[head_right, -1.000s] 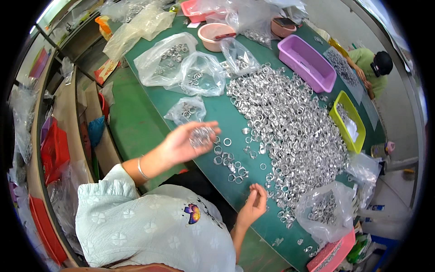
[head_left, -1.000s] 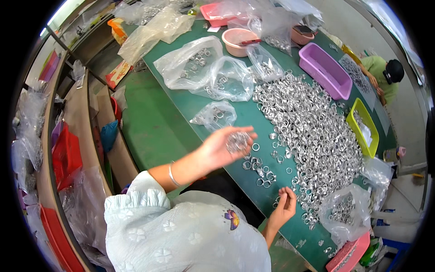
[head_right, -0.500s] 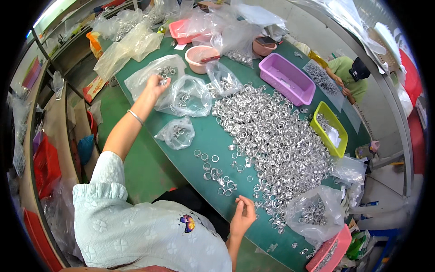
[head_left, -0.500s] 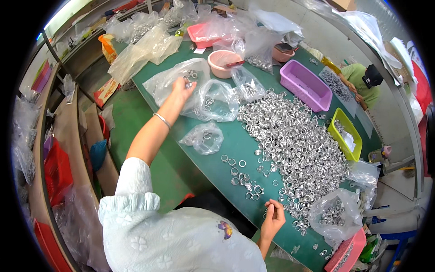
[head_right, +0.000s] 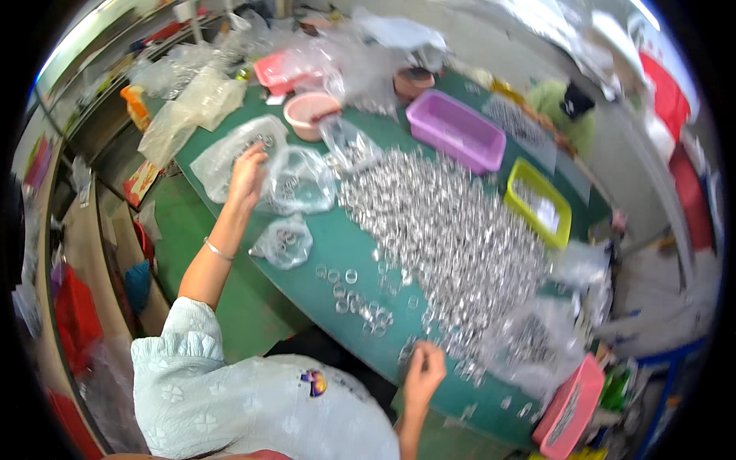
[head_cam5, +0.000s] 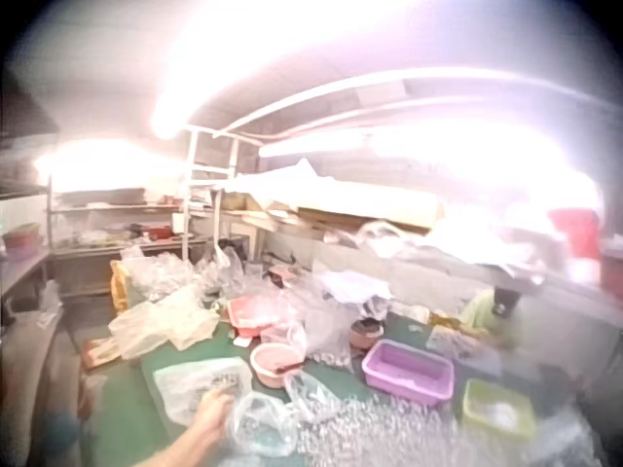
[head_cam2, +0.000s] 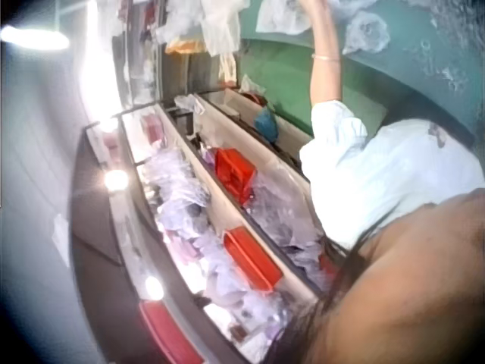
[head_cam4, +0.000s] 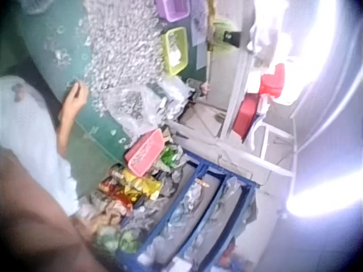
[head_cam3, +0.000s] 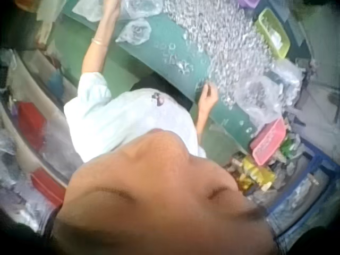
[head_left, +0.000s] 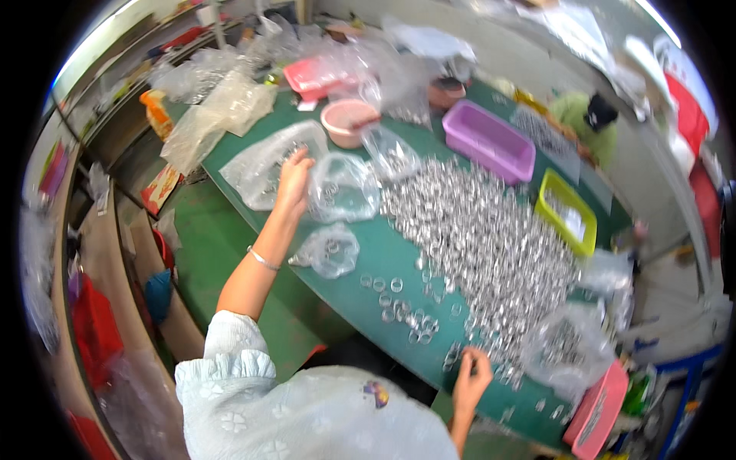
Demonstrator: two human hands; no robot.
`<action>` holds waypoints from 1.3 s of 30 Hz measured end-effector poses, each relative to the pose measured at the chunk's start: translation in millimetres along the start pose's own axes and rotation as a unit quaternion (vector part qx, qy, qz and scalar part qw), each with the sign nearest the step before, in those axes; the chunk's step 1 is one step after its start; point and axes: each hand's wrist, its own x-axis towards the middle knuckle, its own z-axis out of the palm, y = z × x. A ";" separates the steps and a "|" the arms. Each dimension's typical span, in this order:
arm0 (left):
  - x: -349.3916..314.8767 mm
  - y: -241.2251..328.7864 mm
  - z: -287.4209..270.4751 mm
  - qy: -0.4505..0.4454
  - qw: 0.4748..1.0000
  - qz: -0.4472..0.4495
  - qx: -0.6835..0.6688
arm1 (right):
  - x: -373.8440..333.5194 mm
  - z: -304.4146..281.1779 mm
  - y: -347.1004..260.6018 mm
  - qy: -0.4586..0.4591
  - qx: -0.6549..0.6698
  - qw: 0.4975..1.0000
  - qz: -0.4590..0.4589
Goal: The person assembles silver keychains by hand at a green workbench. They pick up small metal rings and decorative charms, link them together, and place the finished units into a plastic bag.
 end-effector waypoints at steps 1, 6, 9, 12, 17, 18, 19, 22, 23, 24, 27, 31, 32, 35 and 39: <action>-22.0 4.4 -1.5 -0.039 0.996 0.075 0.009 | -4.9 -6.2 7.1 0.002 -0.025 0.998 0.057; -167.5 13.8 20.1 -0.237 0.946 0.197 0.096 | -13.7 -36.8 14.8 0.018 -0.075 0.988 0.131; -220.8 -15.1 38.1 -0.440 0.850 0.168 0.239 | -21.7 -39.1 9.3 -0.010 -0.061 0.987 0.146; -259.1 -64.0 52.7 -0.534 0.722 0.292 0.329 | -25.9 -31.3 6.3 -0.010 -0.094 0.988 0.121; -289.8 -110.7 76.5 -0.530 0.677 0.349 0.373 | -25.5 -19.5 18.2 -0.027 -0.234 0.968 0.092; -293.4 -114.0 82.2 -0.535 0.666 0.356 0.378 | -26.0 -20.7 17.6 -0.022 -0.256 0.963 0.084; -296.0 -117.4 86.9 -0.540 0.656 0.364 0.382 | -25.0 -22.8 15.9 -0.025 -0.250 0.964 0.083; -294.2 -129.2 94.1 -0.541 0.655 0.371 0.375 | -13.5 -27.6 9.7 -0.027 -0.250 0.967 0.044; -292.4 -131.3 95.8 -0.547 0.664 0.360 0.361 | -4.2 -25.6 9.1 -0.025 -0.262 0.965 0.009; -291.2 -131.3 97.4 -0.539 0.676 0.355 0.356 | 3.0 -23.9 10.9 -0.024 -0.273 0.961 -0.025; -288.5 -122.6 103.1 -0.512 0.728 0.310 0.333 | 18.3 -16.0 27.8 -0.077 -0.355 0.931 -0.030; -283.9 -119.9 119.6 -0.502 0.768 0.266 0.295 | 20.4 -25.4 30.2 -0.078 -0.298 0.951 -0.007; -282.1 -123.9 124.5 -0.505 0.764 0.278 0.289 | 20.3 -25.3 30.6 -0.044 -0.299 0.953 -0.035; -287.1 -132.4 136.2 -0.514 0.777 0.212 0.296 | 14.7 -25.8 39.0 0.006 -0.256 0.966 -0.040; -286.5 -141.6 138.3 -0.504 0.757 0.269 0.318 | 18.3 -31.2 29.6 0.056 -0.228 0.972 -0.029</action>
